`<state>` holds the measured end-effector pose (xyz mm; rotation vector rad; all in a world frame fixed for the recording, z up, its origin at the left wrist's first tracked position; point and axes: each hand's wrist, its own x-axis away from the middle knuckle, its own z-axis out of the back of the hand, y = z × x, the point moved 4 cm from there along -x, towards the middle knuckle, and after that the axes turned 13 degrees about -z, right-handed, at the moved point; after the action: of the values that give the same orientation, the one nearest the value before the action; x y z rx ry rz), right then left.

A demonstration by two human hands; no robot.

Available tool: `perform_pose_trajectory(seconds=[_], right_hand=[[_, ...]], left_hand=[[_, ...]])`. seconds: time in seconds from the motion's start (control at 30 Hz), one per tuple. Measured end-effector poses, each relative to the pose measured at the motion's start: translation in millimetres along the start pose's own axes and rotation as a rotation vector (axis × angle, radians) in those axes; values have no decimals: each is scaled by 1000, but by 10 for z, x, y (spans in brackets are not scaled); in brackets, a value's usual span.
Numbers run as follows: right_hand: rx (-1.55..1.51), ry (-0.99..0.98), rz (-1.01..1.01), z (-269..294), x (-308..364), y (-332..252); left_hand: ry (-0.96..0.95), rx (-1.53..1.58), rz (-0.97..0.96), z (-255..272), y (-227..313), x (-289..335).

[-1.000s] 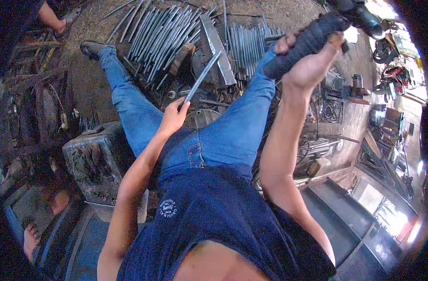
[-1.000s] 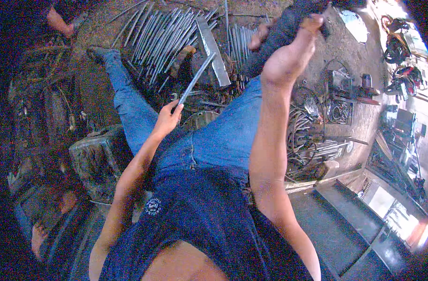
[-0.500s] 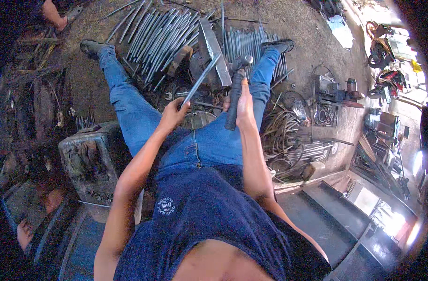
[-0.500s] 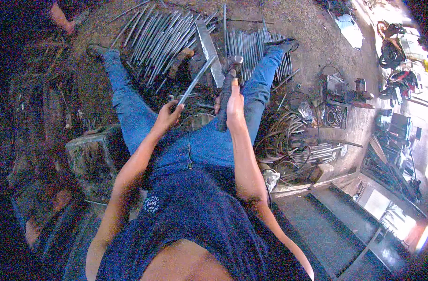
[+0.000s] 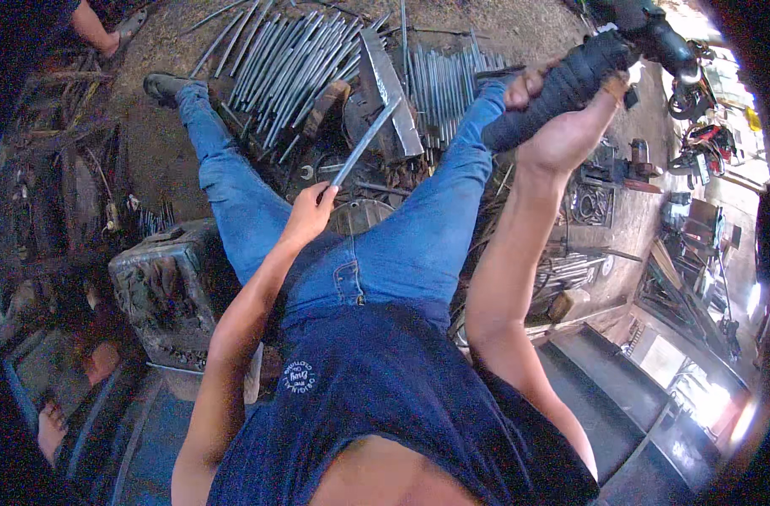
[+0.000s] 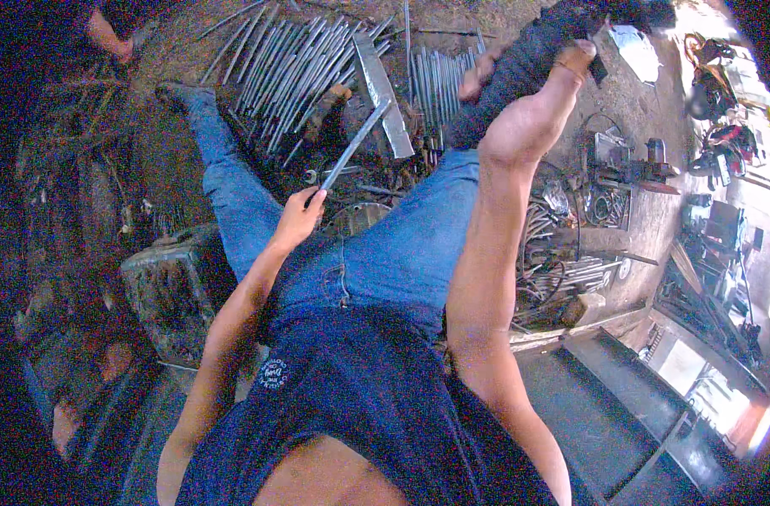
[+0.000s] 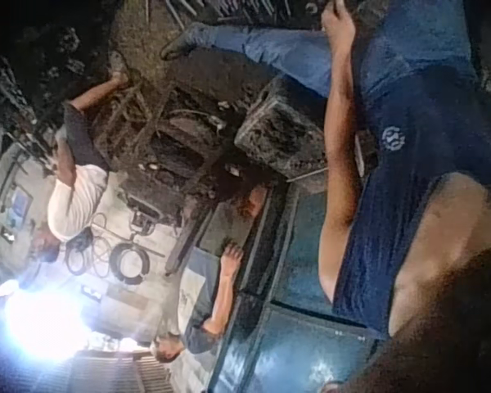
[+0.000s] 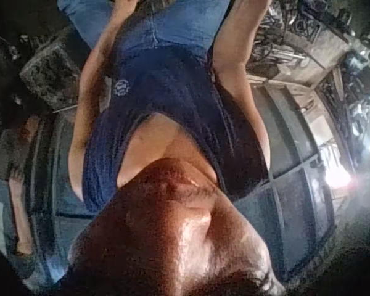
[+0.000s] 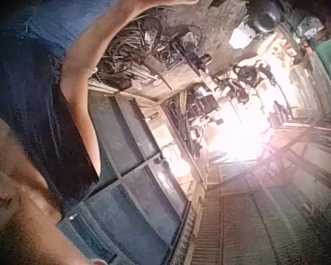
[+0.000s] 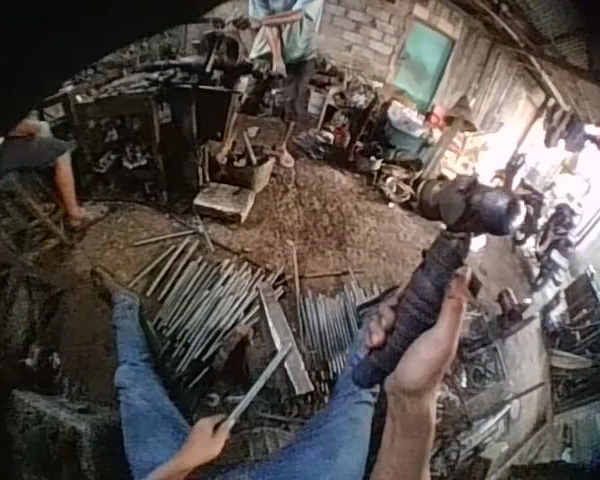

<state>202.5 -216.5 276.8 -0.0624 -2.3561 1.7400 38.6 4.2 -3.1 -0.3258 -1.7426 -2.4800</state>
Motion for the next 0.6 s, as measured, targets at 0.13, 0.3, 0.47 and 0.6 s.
perform_pose_trajectory(seconds=[0.13, 0.3, 0.47, 0.6], right_hand=[[131, 16, -188, 163, -92, 1102], [90, -65, -823, 377, 76, 2231], [172, 38, -830, 583, 589, 2117], [299, 98, -835, 820, 706, 2269]], left_hand=[[9, -56, -34, 3, -11, -41], [158, -16, -102, 88, 91, -140], [73, 132, 88, 22, -166, 58], [99, 86, 63, 77, 17, 59]])
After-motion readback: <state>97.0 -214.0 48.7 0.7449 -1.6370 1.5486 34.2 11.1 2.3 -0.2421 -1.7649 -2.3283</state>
